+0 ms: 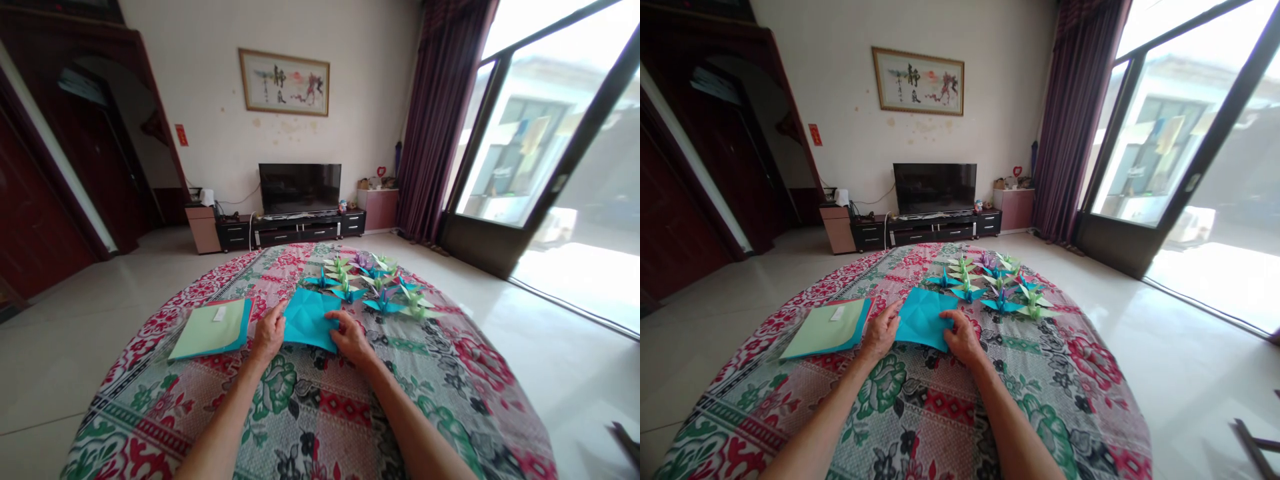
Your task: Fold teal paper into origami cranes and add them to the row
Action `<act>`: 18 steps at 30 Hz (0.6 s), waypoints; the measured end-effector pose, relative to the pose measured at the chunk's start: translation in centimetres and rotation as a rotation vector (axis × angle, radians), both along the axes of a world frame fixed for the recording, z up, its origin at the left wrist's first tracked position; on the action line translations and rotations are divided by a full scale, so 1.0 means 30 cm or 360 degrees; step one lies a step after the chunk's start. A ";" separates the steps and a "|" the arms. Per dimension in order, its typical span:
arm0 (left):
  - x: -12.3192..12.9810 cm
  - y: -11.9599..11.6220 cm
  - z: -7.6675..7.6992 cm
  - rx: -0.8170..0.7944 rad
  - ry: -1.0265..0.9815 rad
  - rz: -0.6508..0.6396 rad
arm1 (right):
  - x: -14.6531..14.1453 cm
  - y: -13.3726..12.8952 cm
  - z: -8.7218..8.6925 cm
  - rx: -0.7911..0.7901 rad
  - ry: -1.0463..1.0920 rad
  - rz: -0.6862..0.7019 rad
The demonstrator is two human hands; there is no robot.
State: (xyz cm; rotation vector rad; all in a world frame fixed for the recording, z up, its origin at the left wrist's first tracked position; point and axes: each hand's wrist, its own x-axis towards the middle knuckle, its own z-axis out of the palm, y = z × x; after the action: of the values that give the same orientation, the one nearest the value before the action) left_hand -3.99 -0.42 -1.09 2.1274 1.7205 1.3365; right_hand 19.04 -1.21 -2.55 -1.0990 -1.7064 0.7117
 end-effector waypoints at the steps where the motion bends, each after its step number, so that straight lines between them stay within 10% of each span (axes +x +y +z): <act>1: -0.001 0.002 -0.004 -0.0016 0.0021 0.0005 | 0.005 -0.006 0.004 -0.0057 -0.0056 0.0024; 18: -0.039 -0.027 0.015 -0.0581 0.0642 -0.0229 | 0.015 -0.058 0.041 0.0493 -0.0772 0.0171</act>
State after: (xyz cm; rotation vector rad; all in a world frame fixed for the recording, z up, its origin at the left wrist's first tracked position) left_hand -5.15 -1.24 -0.65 2.3450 1.7276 0.5264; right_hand 19.48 -2.96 -1.33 -1.0156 -2.2113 0.2338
